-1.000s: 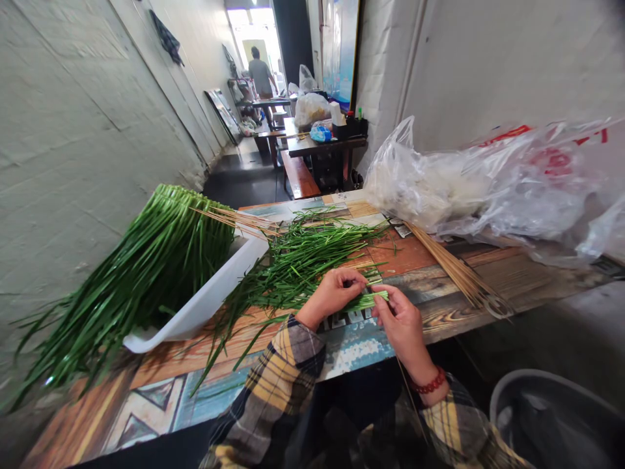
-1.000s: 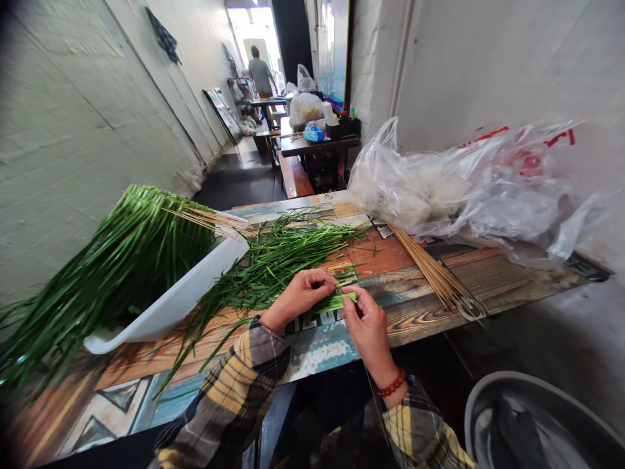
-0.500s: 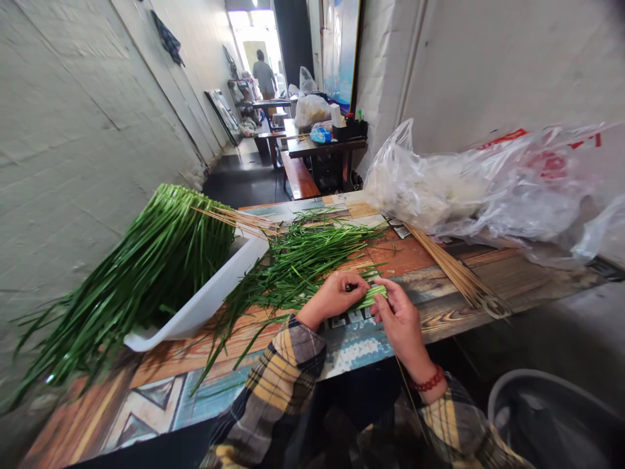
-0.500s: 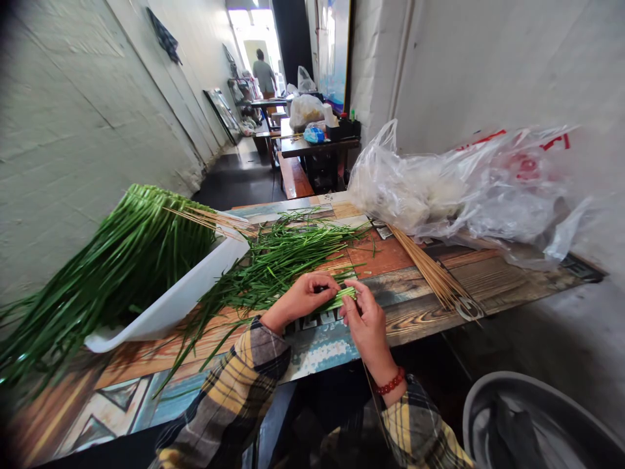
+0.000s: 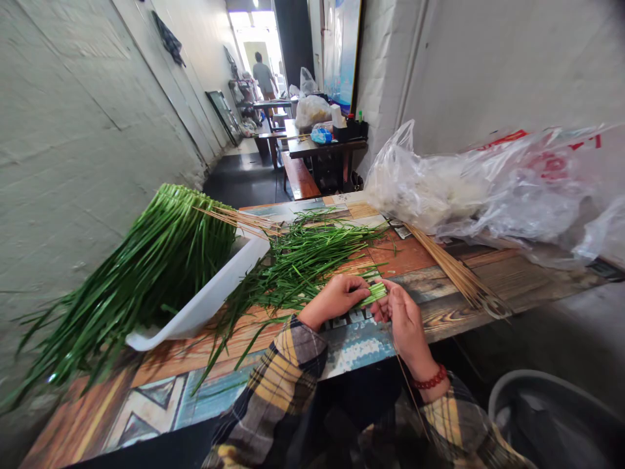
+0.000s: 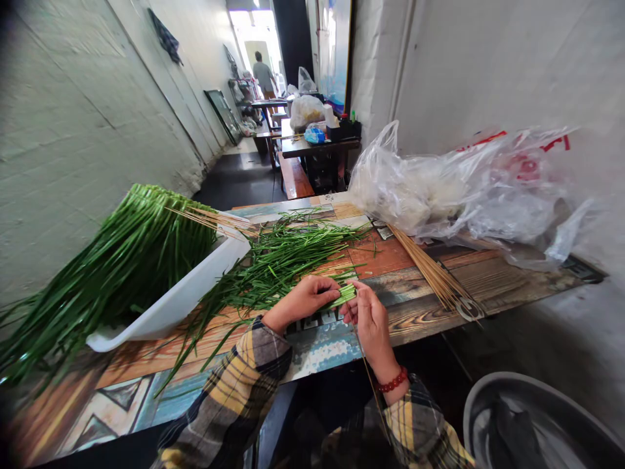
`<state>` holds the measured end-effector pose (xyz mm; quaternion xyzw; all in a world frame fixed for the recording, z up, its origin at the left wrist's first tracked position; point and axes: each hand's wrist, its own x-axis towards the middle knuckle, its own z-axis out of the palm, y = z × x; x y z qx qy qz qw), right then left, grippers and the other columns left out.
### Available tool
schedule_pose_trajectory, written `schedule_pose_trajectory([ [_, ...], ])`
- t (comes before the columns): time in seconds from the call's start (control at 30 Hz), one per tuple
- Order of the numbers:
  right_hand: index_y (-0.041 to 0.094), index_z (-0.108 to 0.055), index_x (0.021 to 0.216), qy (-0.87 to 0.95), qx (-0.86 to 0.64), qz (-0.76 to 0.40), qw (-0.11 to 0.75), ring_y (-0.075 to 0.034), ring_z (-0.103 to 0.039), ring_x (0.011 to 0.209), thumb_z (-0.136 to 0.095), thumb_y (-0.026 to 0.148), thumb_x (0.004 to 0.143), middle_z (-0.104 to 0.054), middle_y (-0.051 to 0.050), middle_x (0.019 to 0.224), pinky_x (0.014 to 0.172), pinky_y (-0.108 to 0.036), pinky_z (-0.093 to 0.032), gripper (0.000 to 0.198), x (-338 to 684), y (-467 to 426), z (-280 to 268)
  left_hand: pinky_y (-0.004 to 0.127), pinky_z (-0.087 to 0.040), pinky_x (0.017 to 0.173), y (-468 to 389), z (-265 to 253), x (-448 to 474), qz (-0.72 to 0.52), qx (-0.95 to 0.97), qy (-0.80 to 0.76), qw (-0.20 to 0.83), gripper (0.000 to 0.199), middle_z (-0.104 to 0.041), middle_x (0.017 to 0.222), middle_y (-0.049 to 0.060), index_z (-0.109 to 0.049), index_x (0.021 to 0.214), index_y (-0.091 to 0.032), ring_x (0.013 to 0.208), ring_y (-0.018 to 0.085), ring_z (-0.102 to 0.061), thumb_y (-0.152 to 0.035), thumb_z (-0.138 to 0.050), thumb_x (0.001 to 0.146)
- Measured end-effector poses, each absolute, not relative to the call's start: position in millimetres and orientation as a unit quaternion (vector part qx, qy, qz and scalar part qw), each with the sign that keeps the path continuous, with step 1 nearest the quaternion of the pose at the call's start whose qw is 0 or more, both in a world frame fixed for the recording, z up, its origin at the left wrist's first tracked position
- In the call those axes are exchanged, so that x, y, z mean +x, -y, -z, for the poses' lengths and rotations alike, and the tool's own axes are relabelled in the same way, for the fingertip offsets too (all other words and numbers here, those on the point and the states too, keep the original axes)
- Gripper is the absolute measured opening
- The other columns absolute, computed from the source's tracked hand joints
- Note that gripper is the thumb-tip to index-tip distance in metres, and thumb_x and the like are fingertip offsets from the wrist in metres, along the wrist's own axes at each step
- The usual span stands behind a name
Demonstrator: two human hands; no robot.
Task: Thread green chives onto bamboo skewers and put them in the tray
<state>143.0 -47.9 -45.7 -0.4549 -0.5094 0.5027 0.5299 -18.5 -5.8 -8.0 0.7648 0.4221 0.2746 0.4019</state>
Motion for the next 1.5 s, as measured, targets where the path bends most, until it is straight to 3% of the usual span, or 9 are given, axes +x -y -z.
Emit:
schedule_pose_trajectory([
  [0.13, 0.018, -0.053, 0.111, 0.507, -0.468, -0.489, 0.533, -0.013, -0.053, 0.049, -0.037, 0.054, 0.092, -0.06, 0.0, 0.063, 0.047, -0.025, -0.041, 0.044, 141, 47, 49, 0.019, -0.035, 0.055, 6, 7, -19, -0.328, 0.737, -0.45, 0.383, 0.026, -0.054, 0.064, -0.001, -0.063, 0.071, -0.011, 0.06, 0.009, -0.043, -0.032, -0.053, 0.083],
  [0.3, 0.018, -0.059, 0.09, 0.56, -0.488, -0.472, 0.475, -0.011, -0.048, 0.045, -0.051, 0.054, 0.086, -0.056, 0.002, 0.057, 0.046, -0.024, -0.039, 0.037, 140, 43, 47, 0.02, -0.037, 0.058, 9, 2, -20, -0.347, 0.716, -0.454, 0.4, 0.026, -0.056, 0.065, 0.0, -0.063, 0.072, -0.011, 0.063, 0.01, -0.046, -0.032, -0.053, 0.082],
  [0.47, 0.019, -0.056, 0.07, 0.617, -0.478, -0.416, 0.467, -0.01, -0.048, 0.045, -0.052, 0.049, 0.086, -0.056, 0.003, 0.056, 0.046, -0.022, -0.037, 0.035, 142, 27, 34, 0.02, -0.033, 0.055, 7, 1, -23, -0.372, 0.699, -0.454, 0.409, 0.029, -0.049, 0.059, -0.002, -0.058, 0.064, -0.011, 0.059, 0.008, -0.04, -0.033, -0.053, 0.082],
  [0.57, 0.018, -0.058, 0.069, 0.666, -0.461, -0.399, 0.43, -0.01, -0.048, 0.043, -0.053, 0.048, 0.086, -0.057, 0.003, 0.054, 0.045, -0.022, -0.036, 0.034, 144, 9, 27, 0.019, -0.029, 0.051, 5, 2, -27, -0.404, 0.67, -0.475, 0.403, 0.032, -0.043, 0.056, -0.003, -0.053, 0.059, -0.011, 0.055, 0.007, -0.035, -0.034, -0.054, 0.081],
  [0.77, 0.016, -0.061, 0.083, 0.688, -0.375, -0.509, 0.356, -0.01, -0.053, 0.044, -0.05, 0.052, 0.085, -0.061, 0.002, 0.058, 0.044, -0.021, -0.038, 0.038, 147, -26, 13, 0.018, -0.029, 0.05, 1, 5, -31, -0.433, 0.631, -0.498, 0.409, 0.032, -0.048, 0.058, -0.002, -0.057, 0.064, -0.011, 0.056, 0.007, -0.038, -0.038, -0.056, 0.079],
  [0.87, 0.016, -0.062, 0.088, 0.71, -0.357, -0.498, 0.348, -0.011, -0.053, 0.045, -0.048, 0.051, 0.086, -0.06, 0.003, 0.057, 0.045, -0.021, -0.04, 0.038, 141, -37, 3, 0.019, -0.03, 0.05, 0, 5, -32, -0.434, 0.627, -0.501, 0.409, 0.033, -0.048, 0.059, -0.002, -0.057, 0.063, -0.011, 0.056, 0.007, -0.038, -0.039, -0.056, 0.079],
  [1.1, 0.02, -0.059, 0.075, 0.747, -0.343, -0.435, 0.368, -0.011, -0.053, 0.04, -0.05, 0.04, 0.087, -0.056, 0.005, 0.048, 0.042, -0.022, -0.039, 0.024, 126, -45, 7, 0.019, -0.032, 0.054, -2, 6, -38, -0.413, 0.624, -0.511, 0.422, 0.031, -0.053, 0.061, -0.001, -0.06, 0.067, -0.01, 0.058, 0.008, -0.042, -0.038, -0.057, 0.079],
  [1.33, 0.021, -0.054, 0.078, 0.678, -0.355, -0.534, 0.36, -0.011, -0.05, 0.04, -0.045, 0.045, 0.089, -0.058, 0.004, 0.052, 0.042, -0.022, -0.037, 0.028, 129, -38, 34, 0.02, -0.035, 0.058, -3, 7, -38, -0.342, 0.664, -0.51, 0.427, 0.03, -0.054, 0.063, 0.0, -0.061, 0.068, -0.01, 0.06, 0.009, -0.044, -0.034, -0.053, 0.082],
  [1.5, 0.02, -0.055, 0.074, 0.726, -0.404, -0.426, 0.358, -0.013, -0.052, 0.047, -0.044, 0.046, 0.089, -0.052, 0.005, 0.048, 0.05, -0.024, -0.037, 0.032, 130, -38, 33, 0.02, -0.034, 0.058, -3, 11, -32, -0.325, 0.692, -0.53, 0.367, 0.029, -0.052, 0.062, -0.001, -0.061, 0.067, -0.011, 0.061, 0.009, -0.042, -0.032, -0.051, 0.085],
])
